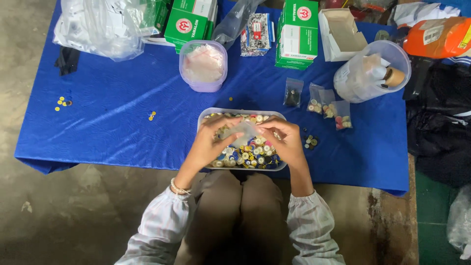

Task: Sorting buttons from a large container and placing them into small plastic bags

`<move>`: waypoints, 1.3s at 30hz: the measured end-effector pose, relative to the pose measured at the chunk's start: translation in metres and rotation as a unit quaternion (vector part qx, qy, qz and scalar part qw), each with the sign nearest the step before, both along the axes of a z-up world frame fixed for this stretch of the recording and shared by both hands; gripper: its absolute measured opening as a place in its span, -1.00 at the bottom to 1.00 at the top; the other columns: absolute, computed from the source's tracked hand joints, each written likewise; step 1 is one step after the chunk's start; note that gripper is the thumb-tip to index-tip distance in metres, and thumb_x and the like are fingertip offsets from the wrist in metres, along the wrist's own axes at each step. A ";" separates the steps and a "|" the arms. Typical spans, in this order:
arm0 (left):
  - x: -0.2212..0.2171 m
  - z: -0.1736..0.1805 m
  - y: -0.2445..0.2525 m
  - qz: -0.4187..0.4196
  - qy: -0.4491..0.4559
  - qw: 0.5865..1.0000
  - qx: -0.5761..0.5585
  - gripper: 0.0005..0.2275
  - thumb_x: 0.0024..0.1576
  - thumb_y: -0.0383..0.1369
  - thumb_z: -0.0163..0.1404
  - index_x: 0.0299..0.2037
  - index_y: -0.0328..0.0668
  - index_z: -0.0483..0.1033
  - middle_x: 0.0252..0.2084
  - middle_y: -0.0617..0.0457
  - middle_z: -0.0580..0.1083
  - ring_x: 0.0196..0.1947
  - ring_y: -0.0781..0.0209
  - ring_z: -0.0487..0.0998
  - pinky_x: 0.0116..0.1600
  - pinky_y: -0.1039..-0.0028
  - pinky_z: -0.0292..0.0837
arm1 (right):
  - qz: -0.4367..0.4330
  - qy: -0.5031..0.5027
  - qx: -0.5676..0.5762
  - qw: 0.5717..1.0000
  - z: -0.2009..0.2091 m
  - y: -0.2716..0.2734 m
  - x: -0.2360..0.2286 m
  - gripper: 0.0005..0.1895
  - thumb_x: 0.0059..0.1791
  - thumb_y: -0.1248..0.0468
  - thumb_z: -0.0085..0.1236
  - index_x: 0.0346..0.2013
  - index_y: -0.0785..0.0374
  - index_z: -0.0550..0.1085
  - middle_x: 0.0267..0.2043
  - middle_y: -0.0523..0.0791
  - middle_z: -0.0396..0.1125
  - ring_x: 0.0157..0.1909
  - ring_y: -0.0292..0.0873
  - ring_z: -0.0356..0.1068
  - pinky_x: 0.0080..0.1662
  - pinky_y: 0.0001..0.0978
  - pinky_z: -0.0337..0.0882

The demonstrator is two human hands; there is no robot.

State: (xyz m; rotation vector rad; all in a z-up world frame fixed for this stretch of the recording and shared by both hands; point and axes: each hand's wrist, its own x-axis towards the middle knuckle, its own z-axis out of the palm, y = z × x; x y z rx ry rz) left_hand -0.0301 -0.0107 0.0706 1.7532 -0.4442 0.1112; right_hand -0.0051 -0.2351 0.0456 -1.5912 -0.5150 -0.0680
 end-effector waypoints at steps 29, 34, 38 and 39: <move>-0.033 -0.050 -0.030 0.216 -0.156 0.946 0.182 -0.91 0.06 -0.27 0.12 -0.43 0.02 0.51 -0.50 0.16 0.37 -0.39 0.12 0.45 -0.18 0.42 0.27 | -0.184 -0.180 -0.211 0.943 0.014 0.044 -0.035 -0.75 -0.07 0.62 0.09 -0.34 0.21 0.56 -0.42 -0.04 0.45 -0.42 0.03 0.50 -0.31 -0.26 0.52; -0.022 -0.011 -0.021 0.161 -0.242 0.929 0.229 -0.38 0.06 -0.16 0.14 0.32 -0.25 0.31 0.07 -0.18 0.44 0.08 -0.06 0.40 0.22 0.16 0.19 | -0.073 -0.117 -0.156 0.978 0.007 0.030 -0.021 -0.70 -0.11 0.68 0.03 -0.33 0.32 0.62 -0.31 0.05 0.43 -0.33 0.05 0.47 -0.25 -0.17 0.51; -0.007 -0.041 -0.015 0.174 -0.321 0.891 0.270 -0.53 0.16 -0.17 0.13 0.18 -0.33 0.48 -0.21 -0.12 0.56 -0.17 0.00 0.56 0.21 0.19 0.34 | 0.003 -0.090 -0.147 0.985 -0.006 0.021 -0.010 -0.68 -0.13 0.66 -0.03 -0.36 0.27 0.60 -0.27 -0.02 0.45 -0.30 -0.04 0.43 -0.23 -0.25 0.45; -0.003 -0.047 -0.014 0.173 -0.322 0.891 0.269 -0.53 0.16 -0.17 0.13 0.18 -0.33 0.48 -0.21 -0.12 0.56 -0.17 0.00 0.56 0.21 0.19 0.34 | 0.002 -0.091 -0.148 0.985 0.007 0.021 -0.012 -0.68 -0.13 0.66 -0.03 -0.36 0.27 0.60 -0.27 -0.02 0.45 -0.30 -0.04 0.43 -0.23 -0.25 0.45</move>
